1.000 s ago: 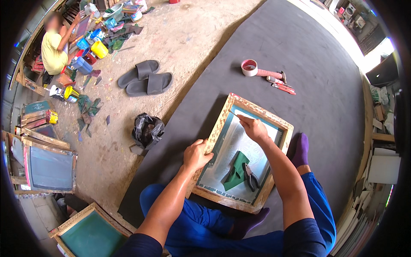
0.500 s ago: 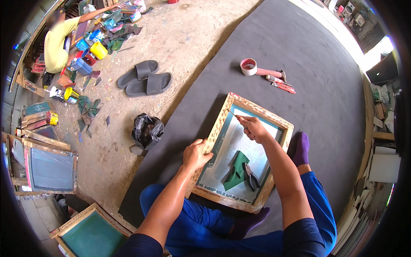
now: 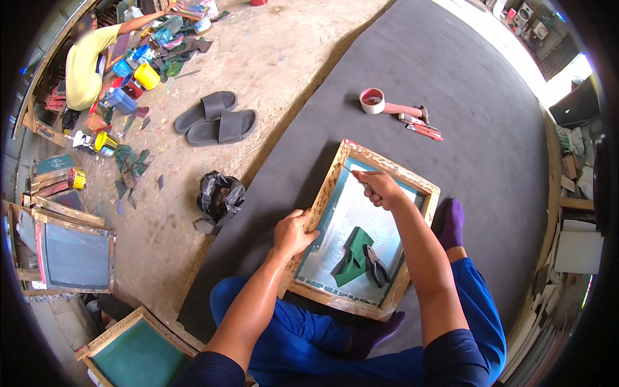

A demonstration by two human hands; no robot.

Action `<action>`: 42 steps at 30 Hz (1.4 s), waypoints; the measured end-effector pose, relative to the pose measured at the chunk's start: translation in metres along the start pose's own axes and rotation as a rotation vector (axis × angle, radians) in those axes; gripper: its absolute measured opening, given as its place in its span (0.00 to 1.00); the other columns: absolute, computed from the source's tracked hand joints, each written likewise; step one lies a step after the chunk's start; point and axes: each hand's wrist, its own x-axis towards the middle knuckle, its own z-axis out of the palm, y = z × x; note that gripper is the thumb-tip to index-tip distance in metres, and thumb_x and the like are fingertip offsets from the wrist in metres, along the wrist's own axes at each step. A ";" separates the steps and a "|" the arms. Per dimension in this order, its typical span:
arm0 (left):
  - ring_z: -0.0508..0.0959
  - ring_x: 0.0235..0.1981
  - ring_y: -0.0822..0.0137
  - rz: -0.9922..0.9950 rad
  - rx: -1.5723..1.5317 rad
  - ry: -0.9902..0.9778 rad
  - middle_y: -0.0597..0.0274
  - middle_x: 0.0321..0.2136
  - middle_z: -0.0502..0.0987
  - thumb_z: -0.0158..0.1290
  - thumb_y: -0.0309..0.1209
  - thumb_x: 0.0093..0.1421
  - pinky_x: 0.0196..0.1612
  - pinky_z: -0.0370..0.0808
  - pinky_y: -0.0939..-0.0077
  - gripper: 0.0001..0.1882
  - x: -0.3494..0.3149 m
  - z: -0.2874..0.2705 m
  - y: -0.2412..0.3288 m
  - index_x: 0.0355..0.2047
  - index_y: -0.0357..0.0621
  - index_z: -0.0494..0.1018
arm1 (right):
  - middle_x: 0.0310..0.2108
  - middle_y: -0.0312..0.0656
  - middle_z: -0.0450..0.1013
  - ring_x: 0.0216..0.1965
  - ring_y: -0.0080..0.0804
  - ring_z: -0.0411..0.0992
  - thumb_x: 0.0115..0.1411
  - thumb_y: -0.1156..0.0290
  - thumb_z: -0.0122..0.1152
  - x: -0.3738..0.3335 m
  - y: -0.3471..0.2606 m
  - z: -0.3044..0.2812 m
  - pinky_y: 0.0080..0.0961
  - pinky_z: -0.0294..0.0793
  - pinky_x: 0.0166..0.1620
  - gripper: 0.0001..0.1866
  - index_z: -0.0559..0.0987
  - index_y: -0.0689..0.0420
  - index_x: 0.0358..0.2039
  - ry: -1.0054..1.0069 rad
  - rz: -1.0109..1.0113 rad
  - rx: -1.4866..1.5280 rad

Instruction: The person sits on the floor and uses a small knife to trim the edges of a wooden frame. They then use pliers to remove small pieces from the frame's edge.

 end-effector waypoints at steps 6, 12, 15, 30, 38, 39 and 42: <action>0.83 0.46 0.46 0.022 0.007 0.038 0.46 0.48 0.81 0.70 0.40 0.48 0.48 0.80 0.58 0.35 -0.002 0.001 0.000 0.55 0.33 0.78 | 0.47 0.53 0.82 0.50 0.50 0.82 0.71 0.60 0.60 -0.015 0.030 0.023 0.38 0.77 0.54 0.17 0.84 0.51 0.55 0.350 -0.527 -0.645; 0.82 0.49 0.46 0.006 0.001 0.010 0.45 0.51 0.80 0.70 0.41 0.49 0.51 0.79 0.60 0.36 0.000 0.001 0.002 0.54 0.31 0.78 | 0.42 0.53 0.82 0.45 0.55 0.81 0.69 0.60 0.58 -0.026 0.043 0.026 0.45 0.79 0.49 0.16 0.84 0.46 0.54 0.412 -0.578 -0.714; 0.82 0.49 0.46 0.017 -0.006 0.031 0.44 0.51 0.80 0.70 0.41 0.49 0.51 0.79 0.60 0.36 -0.001 0.001 0.000 0.55 0.30 0.77 | 0.42 0.54 0.83 0.46 0.53 0.82 0.70 0.60 0.59 -0.029 0.042 0.026 0.41 0.79 0.50 0.16 0.84 0.48 0.55 0.410 -0.582 -0.710; 0.82 0.51 0.45 -0.022 0.022 0.019 0.40 0.52 0.80 0.70 0.41 0.49 0.54 0.79 0.59 0.36 -0.004 -0.001 0.004 0.55 0.32 0.78 | 0.40 0.52 0.83 0.43 0.53 0.82 0.70 0.59 0.59 -0.042 0.018 0.034 0.41 0.81 0.48 0.17 0.84 0.46 0.55 0.402 -0.527 -0.957; 0.83 0.40 0.47 0.085 0.065 0.126 0.50 0.43 0.80 0.69 0.39 0.50 0.44 0.81 0.57 0.31 -0.005 0.005 -0.004 0.52 0.33 0.78 | 0.48 0.52 0.82 0.50 0.48 0.81 0.70 0.62 0.59 -0.015 0.042 0.017 0.39 0.79 0.53 0.18 0.83 0.49 0.57 0.278 -0.549 -0.778; 0.83 0.41 0.47 0.095 0.062 0.117 0.50 0.43 0.80 0.69 0.39 0.50 0.44 0.81 0.57 0.32 -0.002 0.006 0.001 0.52 0.33 0.78 | 0.50 0.52 0.82 0.52 0.46 0.81 0.70 0.62 0.59 -0.001 0.053 0.004 0.38 0.78 0.54 0.18 0.83 0.49 0.57 0.247 -0.562 -0.656; 0.83 0.41 0.47 0.086 0.060 0.099 0.50 0.44 0.81 0.68 0.39 0.50 0.45 0.81 0.58 0.32 -0.001 0.005 0.003 0.53 0.33 0.78 | 0.52 0.51 0.82 0.53 0.42 0.80 0.70 0.62 0.60 0.007 0.059 -0.001 0.35 0.77 0.55 0.18 0.83 0.52 0.57 0.172 -0.532 -0.474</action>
